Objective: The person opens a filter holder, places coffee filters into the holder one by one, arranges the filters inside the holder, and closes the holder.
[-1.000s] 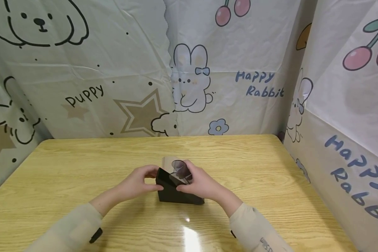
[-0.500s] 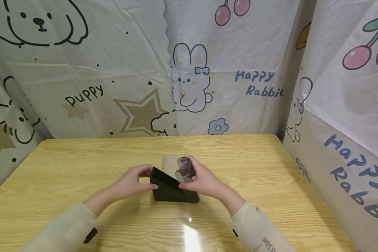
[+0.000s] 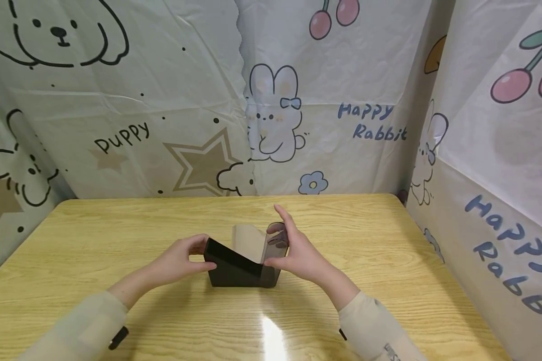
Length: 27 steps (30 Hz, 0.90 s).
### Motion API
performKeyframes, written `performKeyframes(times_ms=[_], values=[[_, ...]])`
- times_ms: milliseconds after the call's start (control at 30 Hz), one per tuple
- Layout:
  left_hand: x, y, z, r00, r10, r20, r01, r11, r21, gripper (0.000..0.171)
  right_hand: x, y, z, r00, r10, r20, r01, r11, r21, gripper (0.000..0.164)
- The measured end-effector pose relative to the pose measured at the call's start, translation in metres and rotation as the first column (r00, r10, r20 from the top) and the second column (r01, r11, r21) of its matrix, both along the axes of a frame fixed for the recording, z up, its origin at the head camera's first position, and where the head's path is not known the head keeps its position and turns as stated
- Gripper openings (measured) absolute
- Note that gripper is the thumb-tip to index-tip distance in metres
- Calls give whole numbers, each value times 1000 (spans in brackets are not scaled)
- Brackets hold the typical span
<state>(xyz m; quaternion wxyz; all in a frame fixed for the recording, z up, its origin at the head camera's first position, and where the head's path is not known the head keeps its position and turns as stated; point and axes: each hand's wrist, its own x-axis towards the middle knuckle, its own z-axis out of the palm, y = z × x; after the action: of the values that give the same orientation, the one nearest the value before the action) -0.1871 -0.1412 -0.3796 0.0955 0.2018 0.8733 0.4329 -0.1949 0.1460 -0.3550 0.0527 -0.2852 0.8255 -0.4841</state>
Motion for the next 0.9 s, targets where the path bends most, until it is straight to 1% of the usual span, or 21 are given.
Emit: performKeyframes(times_ms=[133,300,467,567,733,900], values=[[0,-6,0,1000,10,12,-10,1000,4,29,-1,0,0,1000,8,-3,-8,1000,-14,100],[1,-12,0,1000,19,-5,-19,1000,-7,30,-1,1,0,1000,13,-5,-13,1000,-6,94],[0,-20,-1,999,32,-17,-32,999,-11,28,-1,2,1,1000,4,-8,-4,1000,20,91],[0,-25,0,999,28,-24,-28,1000,-11,28,-2,3,1,1000,-1,-1,1,1000,29,90],[1,-32,1,999,30,-26,-30,999,-13,30,-4,5,-1,1000,-2,1,2,1000,28,88],[1,-38,-1,999,42,-34,-42,999,-7,28,-5,5,-3,1000,4,-10,-4,1000,31,83]])
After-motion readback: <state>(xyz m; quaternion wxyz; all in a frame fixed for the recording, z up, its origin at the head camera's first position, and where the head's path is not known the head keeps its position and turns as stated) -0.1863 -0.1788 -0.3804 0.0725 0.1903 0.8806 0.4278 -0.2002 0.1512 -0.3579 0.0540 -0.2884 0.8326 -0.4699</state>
